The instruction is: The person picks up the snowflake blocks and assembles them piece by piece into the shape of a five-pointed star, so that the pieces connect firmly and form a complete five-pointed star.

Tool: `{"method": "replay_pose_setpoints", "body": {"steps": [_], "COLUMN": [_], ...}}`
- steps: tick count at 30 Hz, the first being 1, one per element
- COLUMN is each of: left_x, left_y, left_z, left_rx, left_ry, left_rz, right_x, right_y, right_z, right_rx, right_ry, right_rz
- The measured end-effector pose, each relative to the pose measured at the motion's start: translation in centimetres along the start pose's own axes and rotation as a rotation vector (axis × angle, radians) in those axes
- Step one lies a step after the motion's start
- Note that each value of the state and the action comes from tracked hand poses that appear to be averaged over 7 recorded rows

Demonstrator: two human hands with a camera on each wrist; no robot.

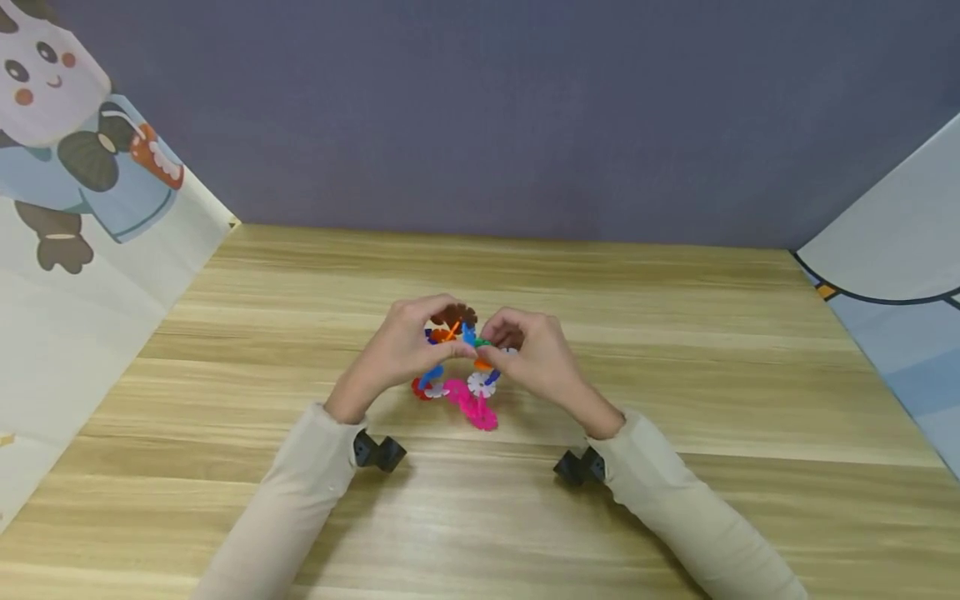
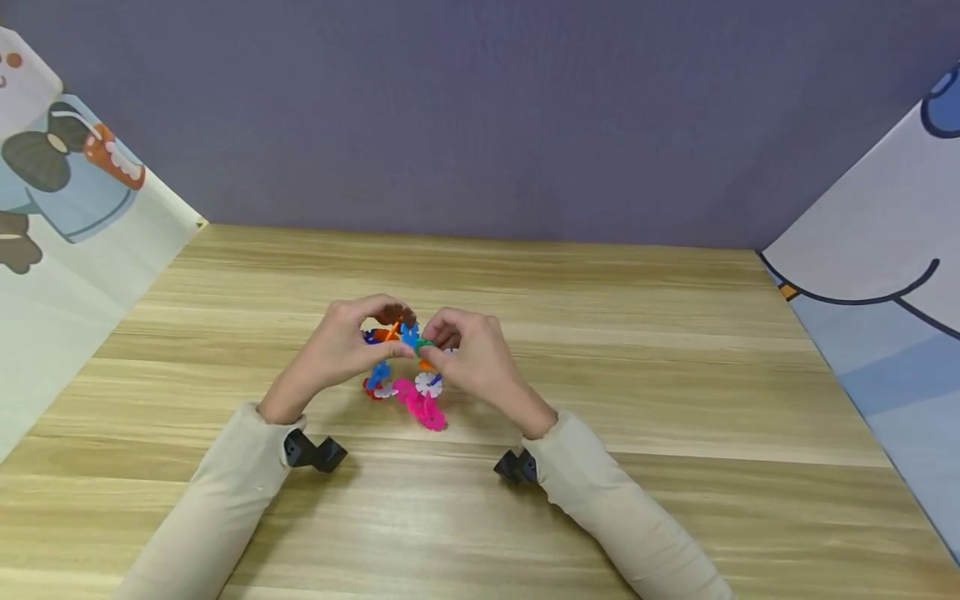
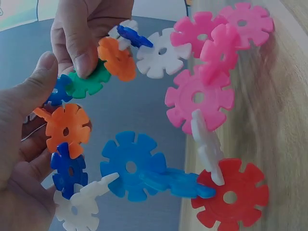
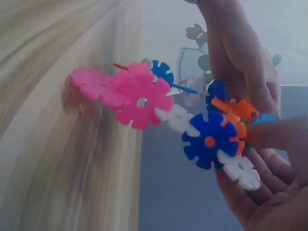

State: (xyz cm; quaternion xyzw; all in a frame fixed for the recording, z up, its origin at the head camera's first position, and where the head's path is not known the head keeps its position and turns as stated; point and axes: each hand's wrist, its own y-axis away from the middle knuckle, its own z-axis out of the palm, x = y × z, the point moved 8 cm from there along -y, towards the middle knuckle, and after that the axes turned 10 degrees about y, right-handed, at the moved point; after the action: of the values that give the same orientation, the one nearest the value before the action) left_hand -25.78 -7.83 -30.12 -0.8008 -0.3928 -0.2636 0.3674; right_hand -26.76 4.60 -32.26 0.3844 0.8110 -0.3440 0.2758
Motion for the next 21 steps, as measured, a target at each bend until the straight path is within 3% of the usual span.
{"method": "replay_pose_setpoints", "body": {"steps": [12, 21], "left_x": [-0.1, -0.9], "left_y": [0.6, 1.1], "left_z": [0.3, 1.0], "left_rx": [0.053, 0.066], "left_ry": [0.044, 0.113], "left_rz": [0.014, -0.027], "right_x": [0.1, 0.5], "right_y": [0.8, 1.5], "right_z": [0.5, 0.8], "right_rx": [0.089, 0.17], "right_ry": [-0.04, -0.053], "right_rz": [-0.002, 0.009]}}
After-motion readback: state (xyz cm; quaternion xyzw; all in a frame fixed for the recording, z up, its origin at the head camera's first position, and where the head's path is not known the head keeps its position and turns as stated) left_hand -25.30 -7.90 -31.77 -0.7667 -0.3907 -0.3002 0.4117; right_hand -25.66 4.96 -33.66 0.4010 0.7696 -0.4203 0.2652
